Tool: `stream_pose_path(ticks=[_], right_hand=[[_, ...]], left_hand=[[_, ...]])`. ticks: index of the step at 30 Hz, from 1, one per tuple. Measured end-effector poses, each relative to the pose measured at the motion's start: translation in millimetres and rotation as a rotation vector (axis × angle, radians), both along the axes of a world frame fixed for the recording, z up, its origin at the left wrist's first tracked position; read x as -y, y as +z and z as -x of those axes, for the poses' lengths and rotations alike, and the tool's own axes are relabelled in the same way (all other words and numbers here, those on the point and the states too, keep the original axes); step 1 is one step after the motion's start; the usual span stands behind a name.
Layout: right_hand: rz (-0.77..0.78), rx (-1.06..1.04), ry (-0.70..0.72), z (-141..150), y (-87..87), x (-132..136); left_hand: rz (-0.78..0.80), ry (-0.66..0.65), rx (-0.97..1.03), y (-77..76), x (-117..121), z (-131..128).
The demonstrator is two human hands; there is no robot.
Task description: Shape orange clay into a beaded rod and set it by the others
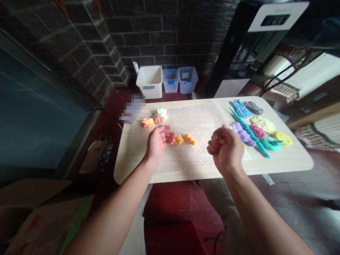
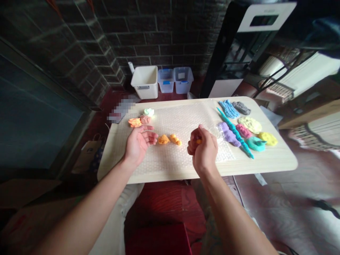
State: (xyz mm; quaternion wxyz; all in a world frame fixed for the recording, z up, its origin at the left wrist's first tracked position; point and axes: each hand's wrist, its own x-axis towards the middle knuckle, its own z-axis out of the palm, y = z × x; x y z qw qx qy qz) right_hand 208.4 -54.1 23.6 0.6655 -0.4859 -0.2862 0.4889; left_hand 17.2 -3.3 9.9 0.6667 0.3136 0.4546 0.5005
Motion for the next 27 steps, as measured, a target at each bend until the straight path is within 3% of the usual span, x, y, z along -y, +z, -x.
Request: stream_pose_path(ticks=[6,9,12,16,20,23,27], right_hand=[[0.013,0.053,0.102,21,-14.2,-5],[-0.033,0.133,0.172,33,-12.7,-3],[0.014,0.190,0.209,42,-7.1,2],[0.055,0.235,0.152,48,-8.6,3],[-0.028,0.272,0.077,48,-21.3,0],[-0.143,0.561,0.034,53,-25.3,2],[-0.309,1.204,0.279,71,-23.3,9]], left_hand=[[-0.090,-0.162,-0.184,-8.0,11,-4],[-0.097,-0.225,-0.203,-10.1,17,-7],[-0.137,-0.262,-0.197,-11.5,18,-7],[-0.144,-0.229,-0.209,-12.1,16,-5],[-0.094,-0.288,-0.169,-13.6,20,-6],[0.029,-0.378,0.002,-14.2,27,-11],[0.251,-0.242,0.365,-14.0,26,-15]])
